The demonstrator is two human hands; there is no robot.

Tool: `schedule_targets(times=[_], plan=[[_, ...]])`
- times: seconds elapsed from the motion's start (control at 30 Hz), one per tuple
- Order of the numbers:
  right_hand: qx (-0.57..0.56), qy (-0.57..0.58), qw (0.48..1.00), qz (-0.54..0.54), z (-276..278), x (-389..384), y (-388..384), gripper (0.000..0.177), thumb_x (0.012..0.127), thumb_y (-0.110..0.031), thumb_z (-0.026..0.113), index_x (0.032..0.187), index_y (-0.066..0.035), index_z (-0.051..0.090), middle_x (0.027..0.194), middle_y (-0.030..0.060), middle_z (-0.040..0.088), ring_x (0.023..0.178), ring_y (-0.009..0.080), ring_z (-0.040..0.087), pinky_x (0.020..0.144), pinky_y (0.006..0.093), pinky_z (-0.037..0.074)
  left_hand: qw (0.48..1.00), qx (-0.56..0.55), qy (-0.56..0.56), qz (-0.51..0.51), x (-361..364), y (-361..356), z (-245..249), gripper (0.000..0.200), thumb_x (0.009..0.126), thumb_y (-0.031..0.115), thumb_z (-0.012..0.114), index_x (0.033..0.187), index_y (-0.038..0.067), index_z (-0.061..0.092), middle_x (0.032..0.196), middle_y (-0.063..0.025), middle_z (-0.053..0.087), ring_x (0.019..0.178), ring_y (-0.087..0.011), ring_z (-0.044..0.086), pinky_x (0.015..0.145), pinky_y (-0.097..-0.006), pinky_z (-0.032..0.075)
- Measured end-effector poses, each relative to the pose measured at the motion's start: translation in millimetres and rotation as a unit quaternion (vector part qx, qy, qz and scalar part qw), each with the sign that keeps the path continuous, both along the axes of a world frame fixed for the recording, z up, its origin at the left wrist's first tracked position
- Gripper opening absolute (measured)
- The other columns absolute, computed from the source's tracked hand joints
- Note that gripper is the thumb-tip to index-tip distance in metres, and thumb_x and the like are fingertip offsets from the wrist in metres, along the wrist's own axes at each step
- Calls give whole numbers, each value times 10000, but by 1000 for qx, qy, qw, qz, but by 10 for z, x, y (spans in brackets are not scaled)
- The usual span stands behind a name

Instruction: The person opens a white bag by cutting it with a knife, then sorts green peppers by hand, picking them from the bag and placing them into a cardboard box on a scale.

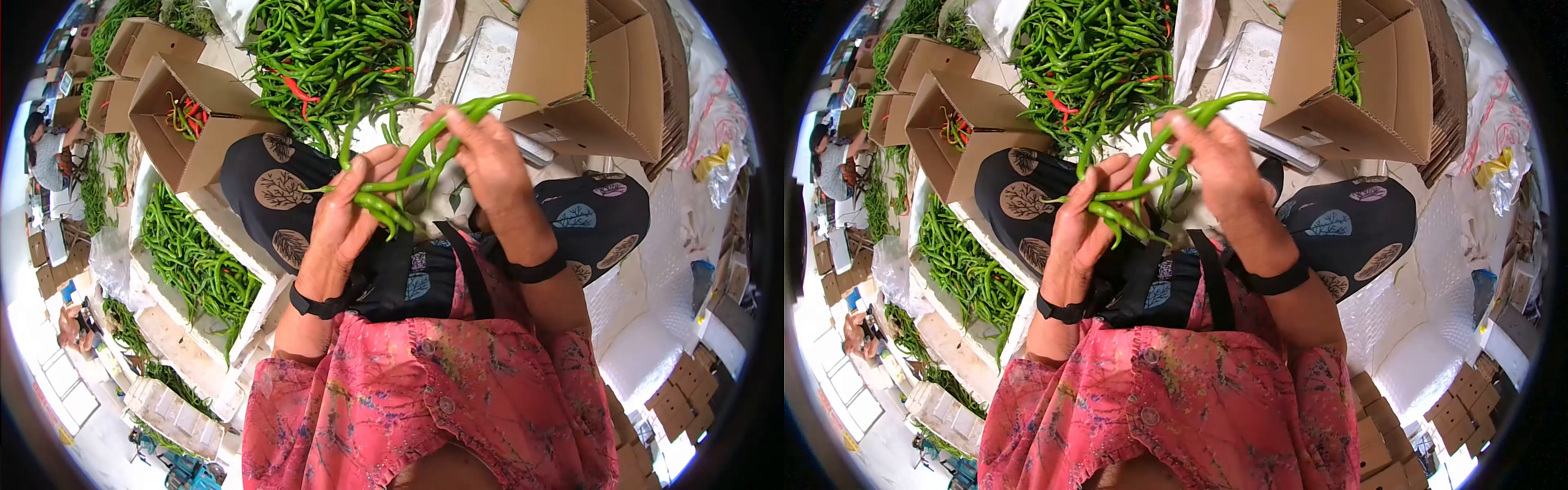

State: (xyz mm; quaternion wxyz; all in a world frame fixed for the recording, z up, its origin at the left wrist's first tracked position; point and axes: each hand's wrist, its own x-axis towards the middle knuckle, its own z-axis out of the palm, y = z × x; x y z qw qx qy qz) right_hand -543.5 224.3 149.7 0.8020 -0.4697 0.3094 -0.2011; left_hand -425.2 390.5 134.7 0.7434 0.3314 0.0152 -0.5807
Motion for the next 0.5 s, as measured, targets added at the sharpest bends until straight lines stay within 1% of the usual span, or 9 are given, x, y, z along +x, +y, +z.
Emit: schedule_targets(times=[0.03,0.1,0.17,0.23,0.3,0.33,0.37,0.43,0.5], plan=[[0,0,1000,-1,-20,-48,-91,279,966,-256,559,1047,1,634,934,63,642,850,118,561,759,265,450,1000,8,1,10,36,56,-20,523,967,308,545,1322,-66,452,1351,-258,495,1264,-370,480,1051,-480,406],[16,-107,984,-139,-63,-163,-297,231,974,-238,542,1030,-20,592,898,74,617,812,143,564,753,287,462,1000,-9,-4,18,85,95,-35,499,976,328,522,1313,-37,468,1340,-240,510,1270,-388,468,1042,-494,409],[30,-48,965,-255,-65,-288,-509,182,973,-212,544,1012,-35,561,854,67,579,781,150,559,724,298,469,999,-23,16,29,54,104,-8,522,977,363,511,1311,-36,463,1298,-254,537,1241,-400,494,1036,-506,411],[40,-65,966,-249,12,-360,-541,186,958,-219,576,996,-37,568,764,31,531,702,123,542,647,262,452,998,-38,37,39,37,93,0,547,978,398,500,1308,-36,459,1256,-267,564,1211,-412,520,1031,-517,413],[-79,46,988,-122,82,-433,-456,202,933,-232,623,997,-46,576,712,3,513,619,83,501,570,219,405,993,-81,80,32,36,47,-13,501,996,434,433,1296,40,505,1230,-189,595,1222,-391,500,1006,-543,419],[-67,37,995,-64,160,-422,-329,218,893,-221,668,998,-48,586,684,-26,505,574,52,462,531,198,364,992,-85,86,29,32,24,-2,518,1000,465,399,1292,54,515,1184,-169,625,1205,-367,516,1009,-546,416],[-47,81,995,-20,313,-375,-186,232,848,-191,698,998,-42,602,699,-39,518,585,33,448,529,194,354,992,-85,86,29,24,-3,0,518,1000,465,399,1292,54,515,1184,-169,625,1205,-367,516,1009,-546,416],[-93,101,989,64,286,-286,109,256,790,-175,735,971,-34,623,747,-27,554,637,57,508,564,226,418,968,-119,213,63,-16,-43,3,549,998,468,395,1317,26,453,1152,-226,632,1178,-414,540,1012,-548,423],[-242,141,951,130,422,-157,419,234,777,-159,737,934,-23,630,784,13,587,697,85,566,605,261,462,980,-99,162,57,-69,-55,-39,557,1002,464,386,1359,37,416,1253,-224,574,1195,-364,532,1003,-510,447]])
